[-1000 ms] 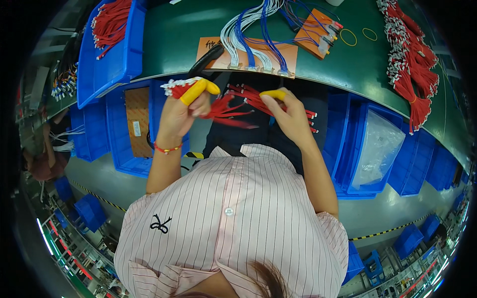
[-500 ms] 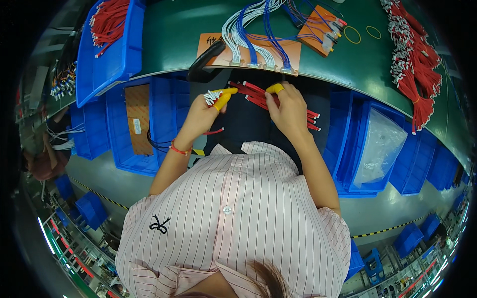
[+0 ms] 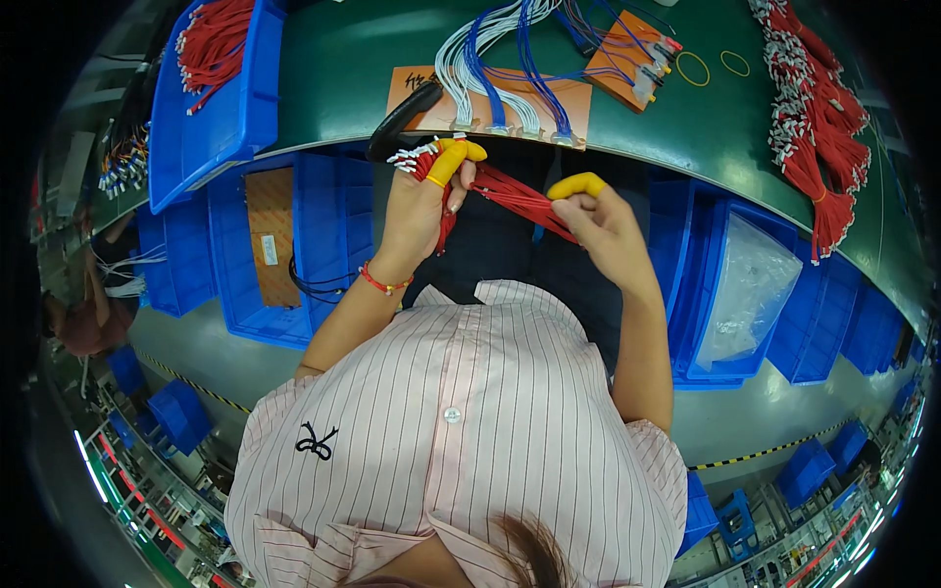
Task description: The worker is assembling and bundling wire harnesses at an industrial workstation, checking connections and securing groups of wires with bands.
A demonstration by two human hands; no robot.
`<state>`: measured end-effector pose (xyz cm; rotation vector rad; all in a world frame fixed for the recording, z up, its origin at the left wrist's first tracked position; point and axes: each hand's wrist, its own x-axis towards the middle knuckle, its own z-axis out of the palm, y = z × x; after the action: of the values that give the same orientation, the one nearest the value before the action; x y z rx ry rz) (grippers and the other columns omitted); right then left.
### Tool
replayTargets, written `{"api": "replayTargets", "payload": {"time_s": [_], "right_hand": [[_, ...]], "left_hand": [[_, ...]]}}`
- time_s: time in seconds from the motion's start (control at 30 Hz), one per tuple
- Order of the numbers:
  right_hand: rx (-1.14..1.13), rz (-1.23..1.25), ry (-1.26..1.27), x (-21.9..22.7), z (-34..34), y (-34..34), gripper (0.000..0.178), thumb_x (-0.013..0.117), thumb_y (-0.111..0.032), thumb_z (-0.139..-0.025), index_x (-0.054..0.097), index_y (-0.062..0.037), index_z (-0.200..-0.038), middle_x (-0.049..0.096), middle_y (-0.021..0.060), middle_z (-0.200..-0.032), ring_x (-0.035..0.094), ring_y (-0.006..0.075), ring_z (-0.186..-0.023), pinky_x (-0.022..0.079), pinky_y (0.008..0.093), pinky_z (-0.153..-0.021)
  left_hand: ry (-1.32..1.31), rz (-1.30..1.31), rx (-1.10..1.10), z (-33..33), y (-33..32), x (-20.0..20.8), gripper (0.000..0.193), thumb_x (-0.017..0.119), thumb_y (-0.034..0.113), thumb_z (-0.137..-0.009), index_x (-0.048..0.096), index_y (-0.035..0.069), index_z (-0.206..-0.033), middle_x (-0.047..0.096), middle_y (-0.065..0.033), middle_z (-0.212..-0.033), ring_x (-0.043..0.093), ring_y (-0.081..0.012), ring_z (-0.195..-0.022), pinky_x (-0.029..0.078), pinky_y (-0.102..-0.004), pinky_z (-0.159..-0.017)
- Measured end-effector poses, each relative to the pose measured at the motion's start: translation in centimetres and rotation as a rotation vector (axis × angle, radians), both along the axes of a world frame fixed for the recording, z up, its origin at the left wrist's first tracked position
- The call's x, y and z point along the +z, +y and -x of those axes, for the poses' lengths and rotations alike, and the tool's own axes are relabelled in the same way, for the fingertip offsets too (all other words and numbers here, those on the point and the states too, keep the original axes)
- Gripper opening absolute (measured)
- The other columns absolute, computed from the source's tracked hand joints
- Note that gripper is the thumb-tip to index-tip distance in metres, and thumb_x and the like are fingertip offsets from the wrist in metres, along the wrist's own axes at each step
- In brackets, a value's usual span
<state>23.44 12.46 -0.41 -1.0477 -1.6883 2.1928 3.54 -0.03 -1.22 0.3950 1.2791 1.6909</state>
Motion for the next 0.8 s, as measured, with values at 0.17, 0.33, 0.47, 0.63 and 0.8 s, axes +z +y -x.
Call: {"api": "replayTargets", "payload": {"time_s": [0.17,0.33,0.47,0.63,0.8], "right_hand": [[-0.266,0.310,0.372,-1.0,-2.0,0.6,0.017,0.062,-0.011,-0.092,0.062,0.0014,-0.104,0.059,0.0022,-0.077,0.056,0.0099,-0.067,0.046,0.0243,-0.064],[-0.300,0.458,0.514,-1.4,-0.3,-1.0,0.030,0.061,-0.012,-0.094,0.061,0.0053,-0.118,0.065,0.0073,-0.088,0.060,0.0120,-0.075,0.050,0.0300,-0.073],[-0.253,0.362,0.396,-0.3,1.9,-2.0,0.028,0.056,-0.013,-0.098,0.062,0.0057,-0.117,0.069,0.0116,-0.101,0.061,0.0113,-0.077,0.052,0.0296,-0.077],[-0.232,0.205,0.311,0.0,3.1,-2.0,0.029,0.052,-0.017,-0.101,0.064,0.0060,-0.115,0.069,0.0110,-0.100,0.061,0.0099,-0.076,0.052,0.0273,-0.076],[-0.257,0.088,0.291,0.2,3.4,-1.1,0.030,0.051,-0.020,-0.101,0.065,0.0058,-0.109,0.069,0.0110,-0.093,0.058,0.0086,-0.068,0.050,0.0251,-0.068]], "left_hand": [[0.036,0.017,0.037,0.1,0.1,0.4,0.020,0.053,0.010,-0.099,0.064,-0.006,-0.098,0.054,-0.0012,-0.067,0.037,-0.0028,-0.049,0.027,-0.0186,-0.043],[0.071,0.070,0.021,0.5,0.3,0.9,0.022,0.053,0.012,-0.099,0.066,-0.005,-0.095,0.049,0.0024,-0.061,0.034,-0.0012,-0.046,0.024,-0.0183,-0.041],[0.088,0.085,-0.001,0.8,0.3,1.3,0.022,0.053,0.012,-0.099,0.066,-0.005,-0.094,0.048,0.0031,-0.059,0.033,-0.0012,-0.046,0.024,-0.0181,-0.041],[0.077,0.087,0.011,0.8,0.3,1.6,0.022,0.053,0.012,-0.098,0.067,-0.003,-0.093,0.047,0.0033,-0.058,0.034,-0.0015,-0.045,0.025,-0.0187,-0.040],[0.055,0.073,0.000,0.8,0.4,1.7,0.022,0.052,0.013,-0.099,0.065,-0.005,-0.096,0.047,0.0030,-0.059,0.033,-0.0016,-0.047,0.025,-0.0185,-0.041]]}}
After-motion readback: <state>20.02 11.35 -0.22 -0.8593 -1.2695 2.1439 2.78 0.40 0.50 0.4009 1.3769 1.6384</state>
